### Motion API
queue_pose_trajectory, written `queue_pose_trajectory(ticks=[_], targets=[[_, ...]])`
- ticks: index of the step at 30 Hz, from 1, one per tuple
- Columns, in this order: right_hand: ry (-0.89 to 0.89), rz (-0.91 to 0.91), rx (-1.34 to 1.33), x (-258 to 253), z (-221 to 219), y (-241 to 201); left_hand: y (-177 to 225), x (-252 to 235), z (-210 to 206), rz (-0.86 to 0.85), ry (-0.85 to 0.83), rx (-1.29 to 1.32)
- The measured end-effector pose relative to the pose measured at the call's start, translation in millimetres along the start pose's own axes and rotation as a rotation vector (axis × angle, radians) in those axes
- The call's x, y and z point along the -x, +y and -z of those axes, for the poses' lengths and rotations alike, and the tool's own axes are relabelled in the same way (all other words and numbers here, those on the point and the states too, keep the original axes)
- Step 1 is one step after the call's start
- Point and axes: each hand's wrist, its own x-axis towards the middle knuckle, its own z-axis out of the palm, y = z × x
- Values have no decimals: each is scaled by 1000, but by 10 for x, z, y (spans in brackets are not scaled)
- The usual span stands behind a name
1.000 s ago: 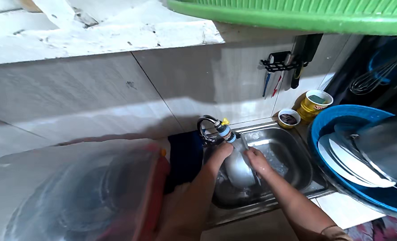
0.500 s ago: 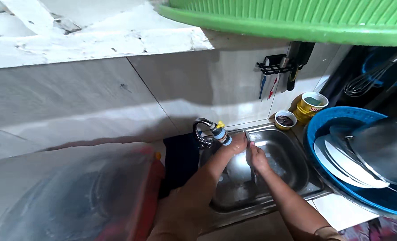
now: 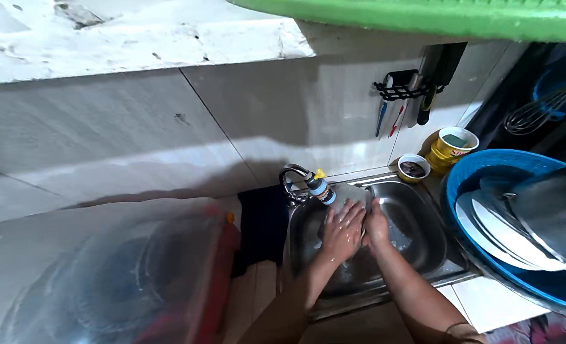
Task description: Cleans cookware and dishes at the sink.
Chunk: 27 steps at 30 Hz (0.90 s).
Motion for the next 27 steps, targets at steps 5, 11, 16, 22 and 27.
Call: queue_pose_trajectory(ticks=[5,11,16,22,27], targets=[[82,-106,-237,-94,261,-47,-146,737,-228,376,122,448],[-60,-98,-323,-187,687,-124,-446,635,-533,1232,70,1632],[-242,-104,-122,-106,1003,-250,-706,287,-326,1207,-330,1972],[-269,-88,-47,-40,1094,-231,-669,-248,-277,1148,-243,1349],[-36,-1,67,-182,1033,36,-321,-707,-239,755,-130,826]])
